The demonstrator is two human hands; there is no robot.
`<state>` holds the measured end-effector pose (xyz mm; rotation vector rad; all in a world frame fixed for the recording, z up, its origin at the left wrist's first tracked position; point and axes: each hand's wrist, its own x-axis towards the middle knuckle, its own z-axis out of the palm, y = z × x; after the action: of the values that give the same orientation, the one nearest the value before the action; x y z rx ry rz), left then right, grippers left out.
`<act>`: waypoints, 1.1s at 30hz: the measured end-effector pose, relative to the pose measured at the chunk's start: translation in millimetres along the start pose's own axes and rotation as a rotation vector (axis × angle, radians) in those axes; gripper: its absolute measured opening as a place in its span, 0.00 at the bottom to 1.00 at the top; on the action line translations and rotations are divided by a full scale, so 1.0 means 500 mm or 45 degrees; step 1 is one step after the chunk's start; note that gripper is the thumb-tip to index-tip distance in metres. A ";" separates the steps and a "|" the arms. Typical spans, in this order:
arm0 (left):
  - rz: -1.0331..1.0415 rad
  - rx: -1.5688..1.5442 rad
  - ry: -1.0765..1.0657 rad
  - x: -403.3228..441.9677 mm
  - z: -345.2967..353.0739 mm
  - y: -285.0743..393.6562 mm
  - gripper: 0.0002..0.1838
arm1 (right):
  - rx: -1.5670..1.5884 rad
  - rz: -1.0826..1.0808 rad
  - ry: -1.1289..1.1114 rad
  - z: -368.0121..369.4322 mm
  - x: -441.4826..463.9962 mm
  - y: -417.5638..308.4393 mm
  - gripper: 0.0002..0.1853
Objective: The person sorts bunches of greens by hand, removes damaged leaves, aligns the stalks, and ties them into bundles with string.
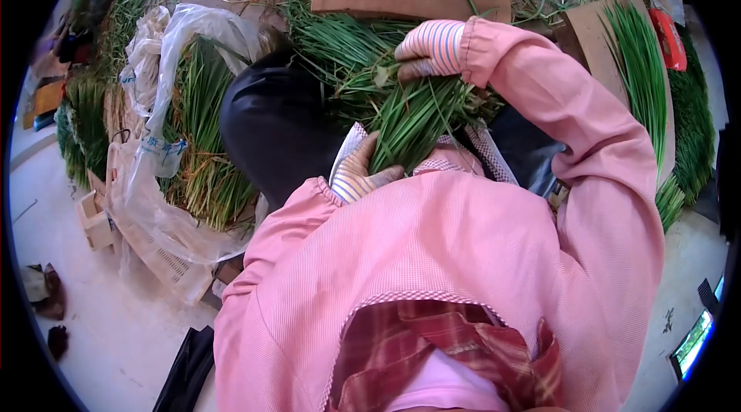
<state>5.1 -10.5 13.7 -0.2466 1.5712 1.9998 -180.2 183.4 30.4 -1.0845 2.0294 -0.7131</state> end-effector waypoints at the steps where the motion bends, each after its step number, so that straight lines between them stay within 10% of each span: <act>1: -0.011 -0.031 -0.031 -0.001 0.000 0.006 0.29 | -0.115 0.035 0.035 -0.001 0.003 0.000 0.14; 8: 0.037 -0.119 -0.037 -0.028 -0.011 0.003 0.31 | -0.243 0.189 0.418 -0.060 -0.006 -0.003 0.14; 10: -0.023 -0.134 0.003 -0.047 -0.018 0.012 0.31 | 0.054 0.431 1.156 -0.148 -0.050 0.033 0.17; 17: -0.034 -0.978 0.089 -0.087 -0.065 0.038 0.24 | 0.403 0.318 2.165 -0.273 -0.234 0.136 0.18; 19: 0.139 -1.128 -0.379 -0.057 -0.119 -0.032 0.22 | 0.427 0.424 2.189 -0.184 -0.200 0.136 0.17; 22: 0.262 -1.040 -0.432 -0.064 -0.131 -0.049 0.20 | -1.303 0.657 0.402 0.023 -0.097 0.107 0.15; 24: 0.149 -1.189 -0.274 -0.078 -0.111 -0.019 0.21 | -0.137 0.527 0.894 0.144 -0.099 0.087 0.21; 26: 0.175 -1.209 -0.330 -0.068 -0.116 -0.020 0.19 | -0.079 0.635 0.437 0.110 -0.106 -0.005 0.23; 29: -0.014 -0.968 -0.483 -0.043 -0.148 -0.048 0.20 | 0.774 0.263 0.883 0.045 -0.089 -0.018 0.25; 33: -0.174 -0.862 -0.278 -0.038 -0.123 -0.031 0.21 | 1.518 0.040 0.807 0.051 -0.065 -0.093 0.36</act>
<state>16.8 -72.0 -7.9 -0.3655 0.6861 2.2926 -125.7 184.6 60.4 -0.1016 1.5319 -2.0542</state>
